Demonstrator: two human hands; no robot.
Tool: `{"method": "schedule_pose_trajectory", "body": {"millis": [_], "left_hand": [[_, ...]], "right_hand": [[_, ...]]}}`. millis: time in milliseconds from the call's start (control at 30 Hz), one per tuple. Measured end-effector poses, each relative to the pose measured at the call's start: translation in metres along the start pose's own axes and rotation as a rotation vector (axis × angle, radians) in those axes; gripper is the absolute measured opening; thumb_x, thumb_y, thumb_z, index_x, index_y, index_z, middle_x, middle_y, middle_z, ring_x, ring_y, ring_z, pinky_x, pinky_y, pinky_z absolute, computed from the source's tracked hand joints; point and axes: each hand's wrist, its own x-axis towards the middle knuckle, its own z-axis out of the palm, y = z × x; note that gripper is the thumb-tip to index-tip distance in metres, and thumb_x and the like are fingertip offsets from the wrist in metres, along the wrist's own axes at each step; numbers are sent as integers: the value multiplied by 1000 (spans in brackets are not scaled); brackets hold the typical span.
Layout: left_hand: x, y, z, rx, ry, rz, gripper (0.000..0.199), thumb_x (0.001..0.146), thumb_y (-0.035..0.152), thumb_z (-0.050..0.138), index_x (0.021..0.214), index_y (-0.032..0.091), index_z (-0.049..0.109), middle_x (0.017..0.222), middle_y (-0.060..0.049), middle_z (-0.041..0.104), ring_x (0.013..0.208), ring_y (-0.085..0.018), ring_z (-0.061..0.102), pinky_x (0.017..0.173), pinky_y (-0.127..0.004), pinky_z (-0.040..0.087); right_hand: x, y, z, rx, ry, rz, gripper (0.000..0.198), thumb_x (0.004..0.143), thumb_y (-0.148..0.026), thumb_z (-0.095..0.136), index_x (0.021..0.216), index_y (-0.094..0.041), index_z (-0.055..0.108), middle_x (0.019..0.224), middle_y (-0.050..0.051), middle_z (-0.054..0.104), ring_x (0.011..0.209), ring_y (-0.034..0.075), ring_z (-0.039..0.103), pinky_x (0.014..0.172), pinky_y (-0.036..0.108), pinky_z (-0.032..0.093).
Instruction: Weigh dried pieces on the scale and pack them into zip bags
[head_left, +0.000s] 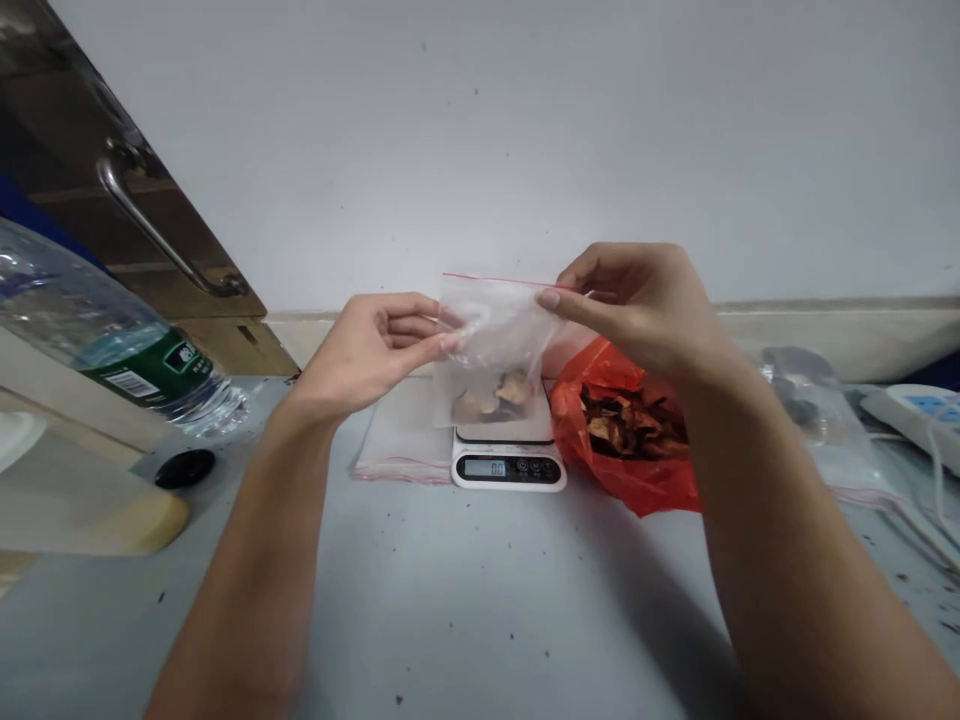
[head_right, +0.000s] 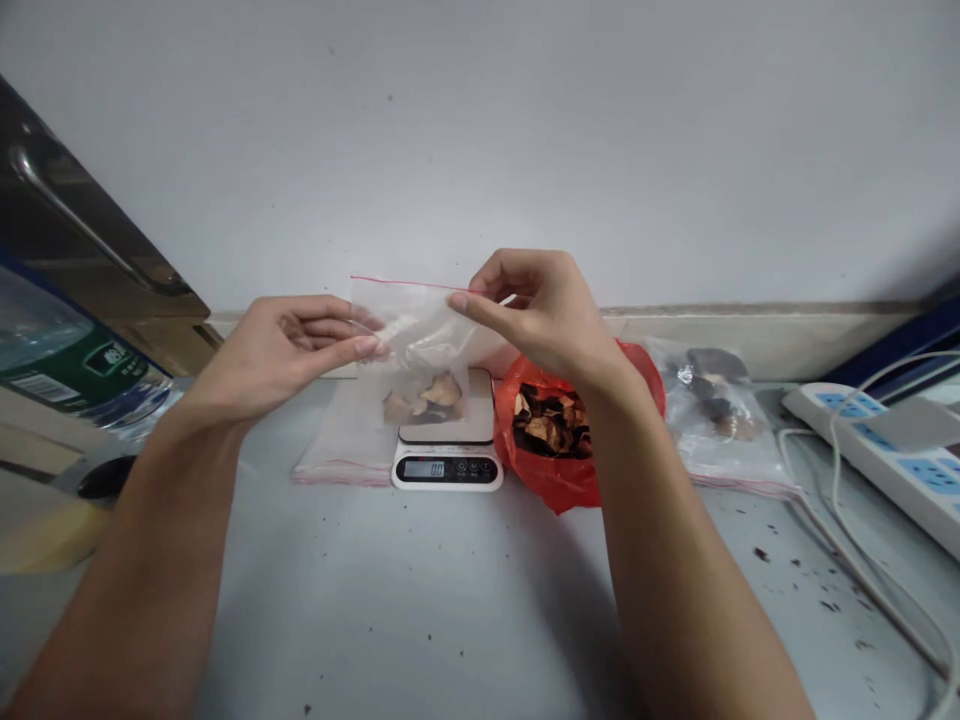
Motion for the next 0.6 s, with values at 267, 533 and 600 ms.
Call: {"method": "schedule_pose_trajectory", "body": {"millis": [267,533,600], "left_hand": [[-3,1,-4,-4,11,-4,19,78,36,83,84,19,79,75,-5,81,83,-25,80,78,-31,66],[-4,5,-4,42,-69,20,23,80,40,83,93,20,82,75,-4,81,80,-25,80,78,-32,66],[-4,5,0,48,31,59,23,82,43,82,87,20,82,80,-5,82,82,-25,80,77,-31,66]], "right_hand": [[-2,-1,-4,62,-71,52,44,66,-58,93,64,-23,66,65,1,63,63,17,58,57,32,44],[-4,0,-6,104,-115,90,48,63,-60,94,62,-24,62,62,-1,62,58,15,58,52,30,45],[-4,1,-6,117,-173,115,49,62,-61,94,62,-24,61,60,-1,61,57,16,58,49,30,44]]}}
